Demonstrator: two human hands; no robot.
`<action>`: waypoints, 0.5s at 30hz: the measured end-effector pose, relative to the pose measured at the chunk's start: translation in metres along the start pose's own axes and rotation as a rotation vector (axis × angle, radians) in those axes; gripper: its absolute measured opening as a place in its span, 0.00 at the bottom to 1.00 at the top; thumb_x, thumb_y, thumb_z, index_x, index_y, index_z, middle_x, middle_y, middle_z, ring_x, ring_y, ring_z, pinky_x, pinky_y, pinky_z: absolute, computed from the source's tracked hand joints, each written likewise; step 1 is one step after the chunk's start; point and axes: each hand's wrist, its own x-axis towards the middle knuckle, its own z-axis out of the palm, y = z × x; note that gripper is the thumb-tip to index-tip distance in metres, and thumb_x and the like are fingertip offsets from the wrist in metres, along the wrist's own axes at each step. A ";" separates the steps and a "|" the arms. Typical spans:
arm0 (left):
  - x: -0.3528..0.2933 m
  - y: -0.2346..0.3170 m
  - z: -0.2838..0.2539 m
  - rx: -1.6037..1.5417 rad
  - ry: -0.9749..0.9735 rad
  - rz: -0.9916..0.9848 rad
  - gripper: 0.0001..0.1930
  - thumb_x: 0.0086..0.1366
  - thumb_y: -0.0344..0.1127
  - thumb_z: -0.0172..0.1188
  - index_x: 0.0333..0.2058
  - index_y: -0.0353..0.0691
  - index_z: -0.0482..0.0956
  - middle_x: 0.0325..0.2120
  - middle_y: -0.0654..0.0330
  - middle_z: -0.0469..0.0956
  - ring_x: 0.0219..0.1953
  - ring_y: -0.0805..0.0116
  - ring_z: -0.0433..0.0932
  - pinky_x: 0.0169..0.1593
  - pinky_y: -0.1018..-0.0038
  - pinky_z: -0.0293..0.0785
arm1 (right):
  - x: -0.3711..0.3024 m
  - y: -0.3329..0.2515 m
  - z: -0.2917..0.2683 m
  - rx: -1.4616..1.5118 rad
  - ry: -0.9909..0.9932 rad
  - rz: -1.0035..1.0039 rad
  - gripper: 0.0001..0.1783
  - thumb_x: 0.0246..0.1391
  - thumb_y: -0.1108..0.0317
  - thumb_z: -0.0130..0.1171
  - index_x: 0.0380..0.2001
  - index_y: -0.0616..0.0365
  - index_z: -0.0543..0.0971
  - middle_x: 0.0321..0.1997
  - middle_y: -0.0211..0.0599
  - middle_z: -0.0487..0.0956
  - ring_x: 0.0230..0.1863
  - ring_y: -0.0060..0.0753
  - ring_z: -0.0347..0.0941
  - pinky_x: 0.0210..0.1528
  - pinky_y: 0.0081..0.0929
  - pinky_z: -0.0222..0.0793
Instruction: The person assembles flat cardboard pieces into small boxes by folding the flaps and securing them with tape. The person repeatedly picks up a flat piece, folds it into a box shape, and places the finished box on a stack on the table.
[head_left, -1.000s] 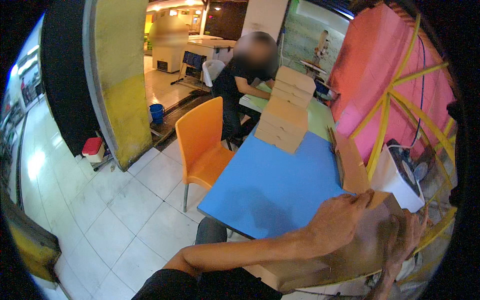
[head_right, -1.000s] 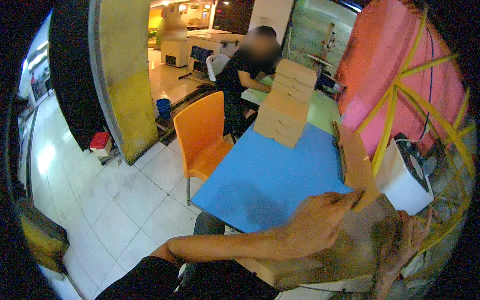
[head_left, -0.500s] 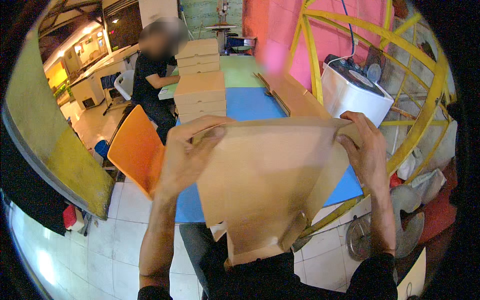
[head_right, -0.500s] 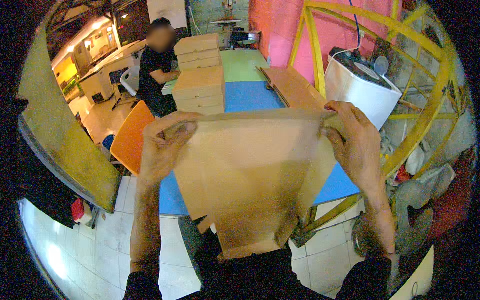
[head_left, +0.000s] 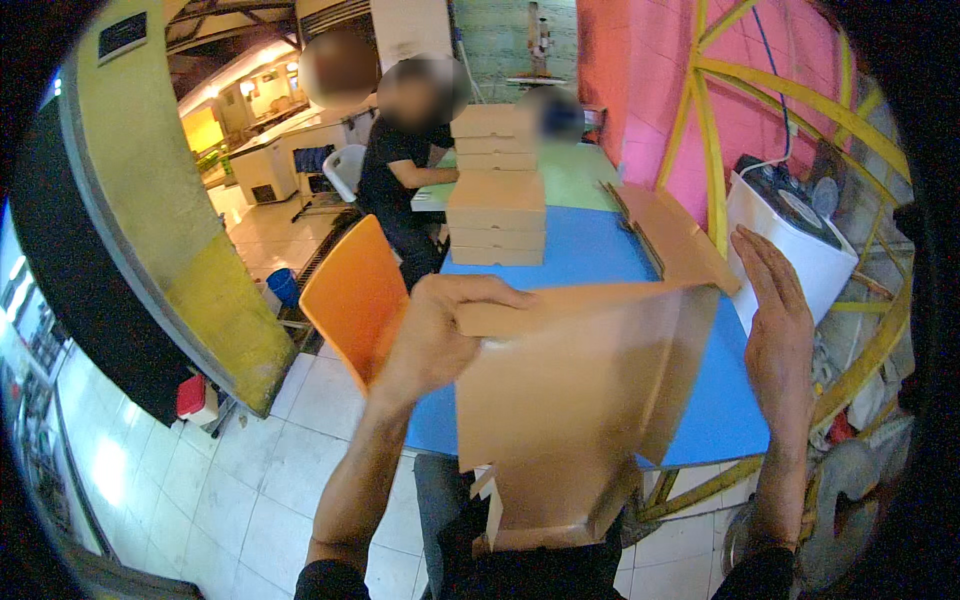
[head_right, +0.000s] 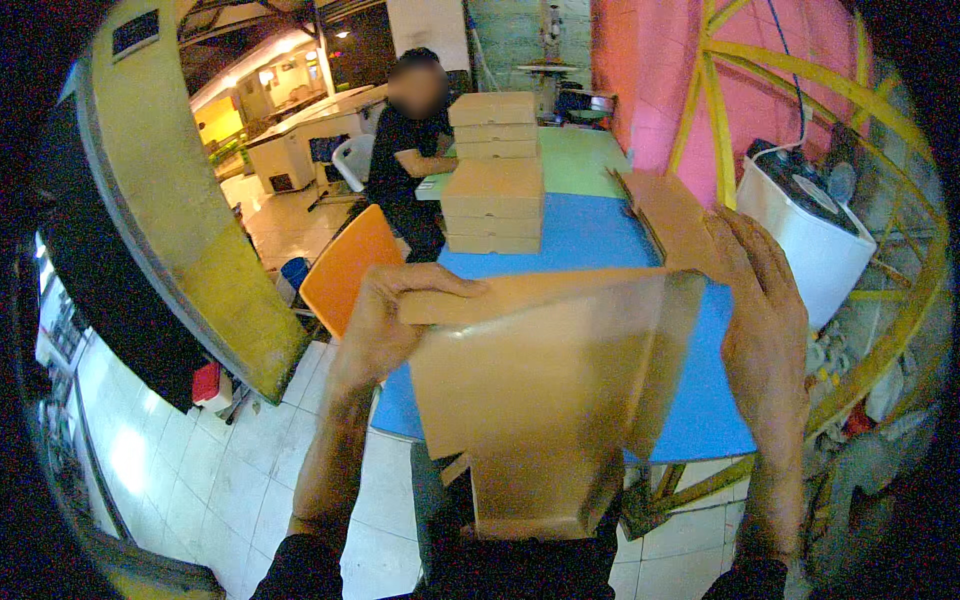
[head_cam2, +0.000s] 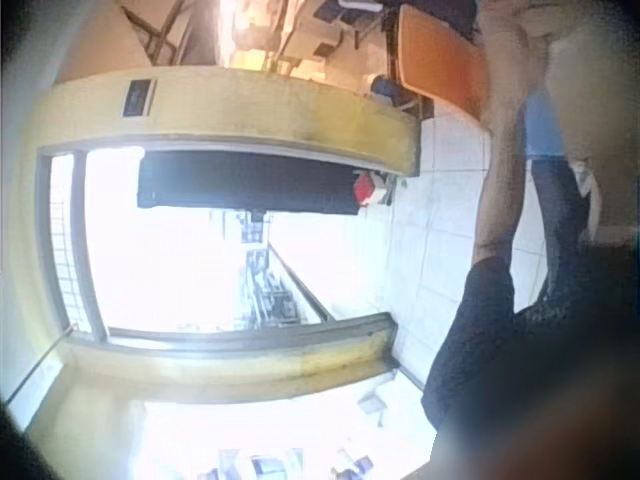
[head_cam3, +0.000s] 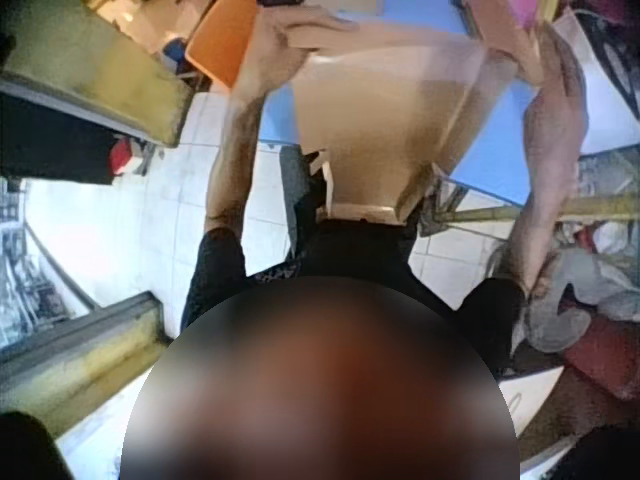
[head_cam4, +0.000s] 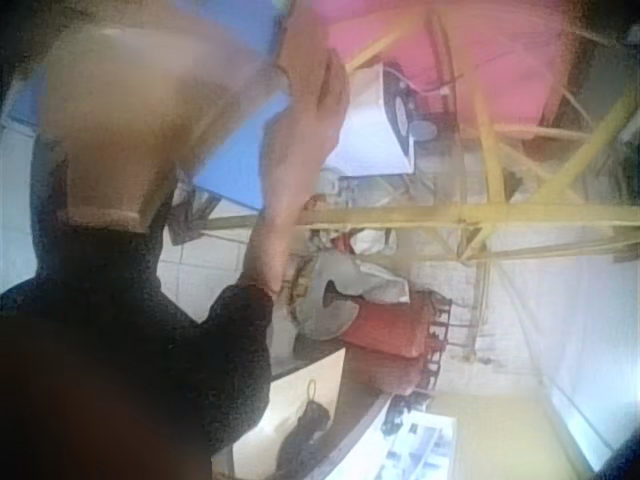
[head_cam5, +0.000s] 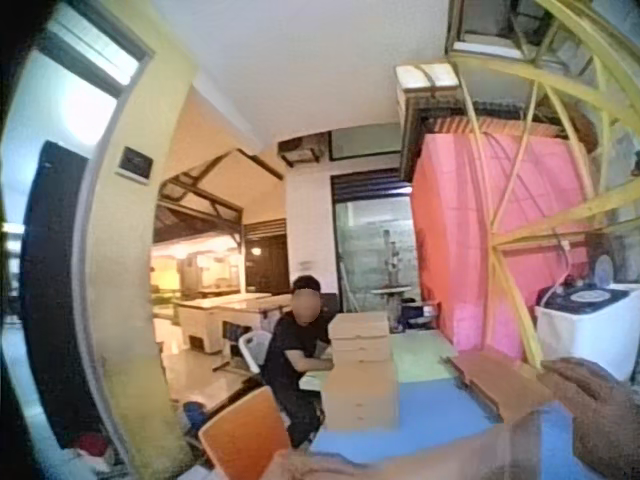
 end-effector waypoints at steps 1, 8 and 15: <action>0.000 0.007 0.006 0.000 -0.021 0.004 0.11 0.54 0.19 0.63 0.36 0.35 0.86 0.37 0.56 0.85 0.40 0.70 0.83 0.47 0.75 0.77 | 0.003 -0.013 -0.002 0.128 0.027 0.041 0.27 0.53 0.80 0.51 0.59 0.58 0.73 0.60 0.51 0.73 0.63 0.53 0.67 0.64 0.40 0.63; -0.001 0.045 0.043 -0.148 -0.072 0.204 0.07 0.59 0.23 0.63 0.37 0.38 0.82 0.34 0.60 0.84 0.37 0.75 0.81 0.42 0.77 0.76 | 0.033 -0.073 0.009 0.677 -0.395 -0.030 0.14 0.57 0.65 0.58 0.42 0.62 0.80 0.32 0.47 0.78 0.38 0.48 0.77 0.40 0.40 0.71; 0.009 0.060 0.026 -0.209 -0.122 -0.051 0.13 0.69 0.40 0.56 0.47 0.42 0.70 0.28 0.59 0.78 0.29 0.73 0.77 0.32 0.71 0.71 | 0.022 -0.073 0.016 0.723 -0.355 0.193 0.11 0.48 0.65 0.62 0.26 0.63 0.76 0.22 0.44 0.73 0.25 0.40 0.72 0.29 0.32 0.65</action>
